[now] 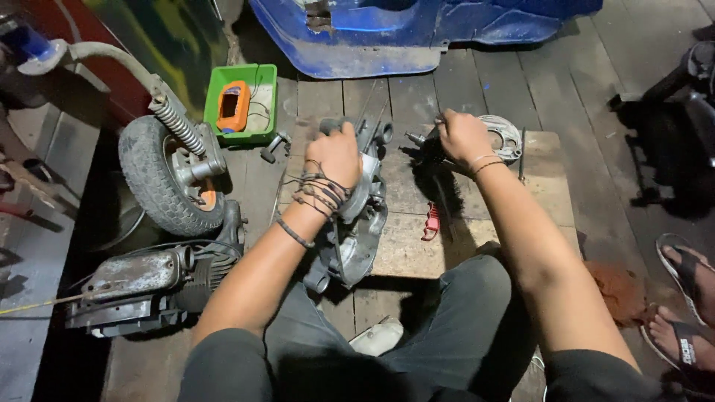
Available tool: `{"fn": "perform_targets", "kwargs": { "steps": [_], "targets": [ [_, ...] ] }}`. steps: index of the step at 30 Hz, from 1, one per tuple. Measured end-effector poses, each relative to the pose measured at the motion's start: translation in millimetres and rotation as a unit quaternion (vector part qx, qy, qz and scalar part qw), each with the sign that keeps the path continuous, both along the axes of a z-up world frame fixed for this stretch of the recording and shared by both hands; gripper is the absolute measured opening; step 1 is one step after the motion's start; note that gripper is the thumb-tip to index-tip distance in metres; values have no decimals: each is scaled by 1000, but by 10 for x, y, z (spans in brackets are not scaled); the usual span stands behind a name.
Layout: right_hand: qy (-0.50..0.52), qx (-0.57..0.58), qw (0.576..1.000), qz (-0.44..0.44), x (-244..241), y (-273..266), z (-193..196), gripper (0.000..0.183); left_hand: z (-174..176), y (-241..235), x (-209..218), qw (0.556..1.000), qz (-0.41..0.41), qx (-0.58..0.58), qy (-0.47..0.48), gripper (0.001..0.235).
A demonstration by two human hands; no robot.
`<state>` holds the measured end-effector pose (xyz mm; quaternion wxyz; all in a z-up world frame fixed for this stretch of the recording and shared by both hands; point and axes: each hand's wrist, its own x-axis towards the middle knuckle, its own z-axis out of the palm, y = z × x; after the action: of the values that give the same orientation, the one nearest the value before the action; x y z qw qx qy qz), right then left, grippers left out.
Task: Assembling internal motorcycle engine components like gears and shafts into the crankcase.
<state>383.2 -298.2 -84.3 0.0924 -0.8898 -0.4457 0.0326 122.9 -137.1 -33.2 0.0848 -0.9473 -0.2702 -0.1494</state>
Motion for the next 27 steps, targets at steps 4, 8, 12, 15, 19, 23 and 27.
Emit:
{"fn": "perform_targets", "kwargs": {
  "steps": [4,8,12,15,19,23,27],
  "targets": [
    [-5,29,999,-27,-180,176,245,29,-136,-119,98,998,-11,49,-39,18],
    [13,51,998,-37,-262,183,365,31,-163,-94,90,997,-23,63,-37,19],
    [130,59,988,-54,-351,215,520,47,45,-100,-9,999,-46,-5,19,47],
    [253,62,965,-24,-497,443,727,59,309,-154,-112,995,-67,-78,11,50],
    [301,-6,953,-32,-1110,369,1229,83,330,-34,-196,965,-144,-215,-39,54],
    [267,-24,960,-78,-853,253,814,81,73,150,-225,963,-147,-219,-60,45],
    [276,6,958,-83,-871,264,725,56,347,138,-395,959,-117,-247,-80,56]
  ]
}}
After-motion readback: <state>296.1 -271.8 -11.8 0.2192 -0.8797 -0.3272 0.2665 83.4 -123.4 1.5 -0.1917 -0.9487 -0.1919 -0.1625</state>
